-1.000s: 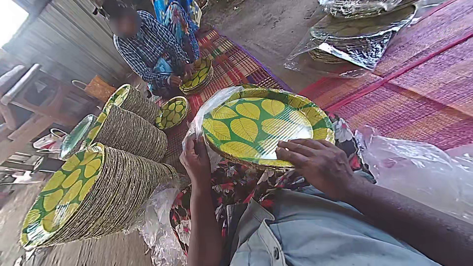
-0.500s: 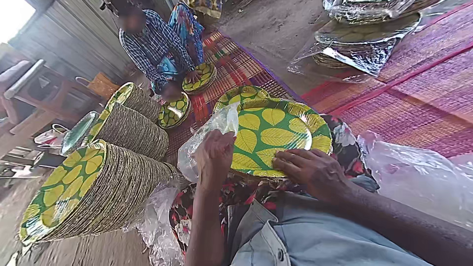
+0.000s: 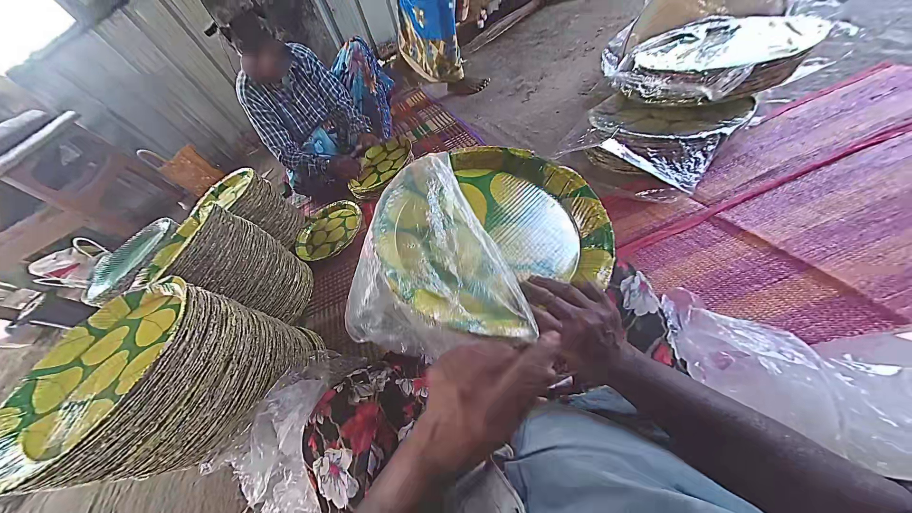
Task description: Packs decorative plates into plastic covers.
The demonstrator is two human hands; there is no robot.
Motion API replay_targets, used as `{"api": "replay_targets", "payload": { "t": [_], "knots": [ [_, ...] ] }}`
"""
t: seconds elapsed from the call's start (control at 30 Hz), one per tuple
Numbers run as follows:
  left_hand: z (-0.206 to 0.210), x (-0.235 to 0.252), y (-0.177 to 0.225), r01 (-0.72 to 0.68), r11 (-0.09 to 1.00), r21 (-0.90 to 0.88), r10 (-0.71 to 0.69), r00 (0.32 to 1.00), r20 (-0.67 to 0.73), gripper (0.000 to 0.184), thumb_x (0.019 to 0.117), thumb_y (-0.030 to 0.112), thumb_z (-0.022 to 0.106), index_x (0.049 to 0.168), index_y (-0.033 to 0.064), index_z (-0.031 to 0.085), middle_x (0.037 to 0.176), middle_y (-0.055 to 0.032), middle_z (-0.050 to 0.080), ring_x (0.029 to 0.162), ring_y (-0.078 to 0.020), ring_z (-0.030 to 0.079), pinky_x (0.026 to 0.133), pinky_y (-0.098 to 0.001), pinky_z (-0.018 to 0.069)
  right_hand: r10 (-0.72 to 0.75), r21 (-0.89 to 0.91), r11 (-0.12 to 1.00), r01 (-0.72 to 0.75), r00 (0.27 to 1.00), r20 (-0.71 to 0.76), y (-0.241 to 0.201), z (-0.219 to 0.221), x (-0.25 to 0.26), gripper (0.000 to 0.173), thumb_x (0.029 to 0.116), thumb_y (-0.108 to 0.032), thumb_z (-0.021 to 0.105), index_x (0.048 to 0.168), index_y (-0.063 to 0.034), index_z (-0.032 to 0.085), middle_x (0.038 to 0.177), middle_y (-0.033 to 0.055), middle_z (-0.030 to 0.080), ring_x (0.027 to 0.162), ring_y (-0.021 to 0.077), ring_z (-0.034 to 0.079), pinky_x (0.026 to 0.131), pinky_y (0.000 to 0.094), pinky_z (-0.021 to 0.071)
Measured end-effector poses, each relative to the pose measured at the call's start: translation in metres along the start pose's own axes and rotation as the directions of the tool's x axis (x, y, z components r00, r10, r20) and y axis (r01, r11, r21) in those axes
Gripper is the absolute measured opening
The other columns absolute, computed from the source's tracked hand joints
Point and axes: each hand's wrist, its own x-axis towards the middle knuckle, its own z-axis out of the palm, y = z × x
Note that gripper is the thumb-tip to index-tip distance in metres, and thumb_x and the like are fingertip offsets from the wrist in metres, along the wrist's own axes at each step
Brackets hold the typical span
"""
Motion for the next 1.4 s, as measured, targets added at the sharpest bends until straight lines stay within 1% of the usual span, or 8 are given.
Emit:
{"api": "replay_targets", "payload": {
  "t": [0.07,0.17,0.27,0.37,0.73,1.03,1.17,1.4],
  "knots": [
    [-0.039,0.017,-0.022,0.218,0.970,0.108,-0.203,0.970,-0.136,0.032,0.1028,0.032,0.056,0.112,0.0055,0.073,0.099,-0.0100,0.075,0.092,-0.0139,0.070,0.081,-0.0296,0.0564,-0.073,-0.046,0.996,0.072,0.997,-0.018,0.004,-0.001,-0.012,0.029,0.1045,-0.010,0.046,0.119,-0.0189,0.070,0.126,0.0032,0.073,0.115,0.0216,0.066,0.088,0.0416,0.0442],
    [-0.087,0.041,-0.087,0.607,0.777,0.167,-0.604,0.793,-0.079,0.067,0.1050,0.043,0.048,0.156,0.0022,0.037,0.155,-0.0203,0.045,0.141,-0.0283,0.048,0.114,-0.0475,0.0417,-0.197,-0.054,0.980,0.194,0.979,-0.060,0.008,-0.007,-0.025,0.025,0.1079,-0.016,0.046,0.124,-0.0230,0.063,0.131,-0.0024,0.069,0.122,0.0168,0.060,0.096,0.0378,0.0386],
    [-0.097,0.037,-0.143,0.863,0.503,0.036,-0.862,0.499,0.083,0.067,0.1079,0.053,0.037,0.162,0.0143,0.029,0.157,-0.0197,0.044,0.142,-0.0362,0.046,0.112,-0.0618,0.0373,-0.328,0.009,0.944,0.330,0.940,-0.089,0.009,-0.013,-0.030,0.023,0.1085,-0.021,0.047,0.127,-0.0210,0.062,0.137,-0.0040,0.065,0.132,0.0143,0.051,0.106,0.0351,0.0313],
    [-0.093,0.037,-0.160,0.928,0.290,-0.233,-0.899,0.348,0.266,0.058,0.1094,0.052,0.032,0.150,0.0117,0.046,0.133,-0.0113,0.062,0.116,-0.0165,0.062,0.100,-0.0405,0.0518,-0.480,0.007,0.875,0.483,0.871,-0.101,0.015,-0.014,-0.024,0.023,0.1066,-0.019,0.050,0.125,-0.0168,0.064,0.133,-0.0021,0.067,0.129,0.0153,0.053,0.106,0.0352,0.0313],
    [-0.043,0.100,-0.184,0.656,0.753,0.052,-0.648,0.725,0.233,0.040,0.1118,0.018,0.036,0.127,-0.0047,0.064,0.124,-0.0248,0.066,0.121,-0.0355,0.061,0.105,-0.0540,0.0430,-0.771,0.129,0.634,0.762,0.636,0.033,0.026,-0.036,0.019,0.021,0.1063,-0.011,0.044,0.108,-0.0150,0.065,0.122,0.0007,0.069,0.120,0.0160,0.058,0.098,0.0342,0.0389],
    [0.074,0.092,-0.057,0.146,0.983,-0.112,-0.107,0.949,0.298,0.018,0.1003,0.008,0.059,0.103,-0.0005,0.075,0.096,-0.0142,0.073,0.098,-0.0284,0.070,0.092,-0.0473,0.0525,-0.540,0.160,0.840,0.518,0.828,0.154,-0.012,-0.002,0.004,0.021,0.1029,-0.011,0.049,0.108,-0.0161,0.069,0.115,0.0009,0.075,0.109,0.0208,0.067,0.083,0.0379,0.0487],
    [0.050,0.046,-0.039,0.151,0.987,-0.053,-0.128,0.944,0.303,0.029,0.1021,0.013,0.057,0.126,0.0050,0.071,0.131,-0.0123,0.069,0.133,-0.0271,0.059,0.118,-0.0556,0.0347,-0.363,0.164,0.926,0.340,0.922,0.137,-0.006,0.002,-0.003,0.023,0.1016,-0.017,0.049,0.086,-0.0185,0.065,0.092,0.0022,0.074,0.093,0.0236,0.068,0.083,0.0398,0.0494],
    [-0.022,-0.062,-0.072,0.655,0.749,0.099,-0.658,0.753,-0.011,0.069,0.0984,0.043,0.058,0.148,-0.0035,0.048,0.157,-0.0247,0.043,0.148,-0.0380,0.038,0.119,-0.0550,0.0314,-0.196,0.052,0.980,0.190,0.964,0.181,-0.005,0.014,0.012,0.025,0.0960,-0.002,0.055,0.104,-0.0128,0.076,0.115,0.0051,0.077,0.104,0.0281,0.072,0.078,0.0453,0.0543]
  ]
}}
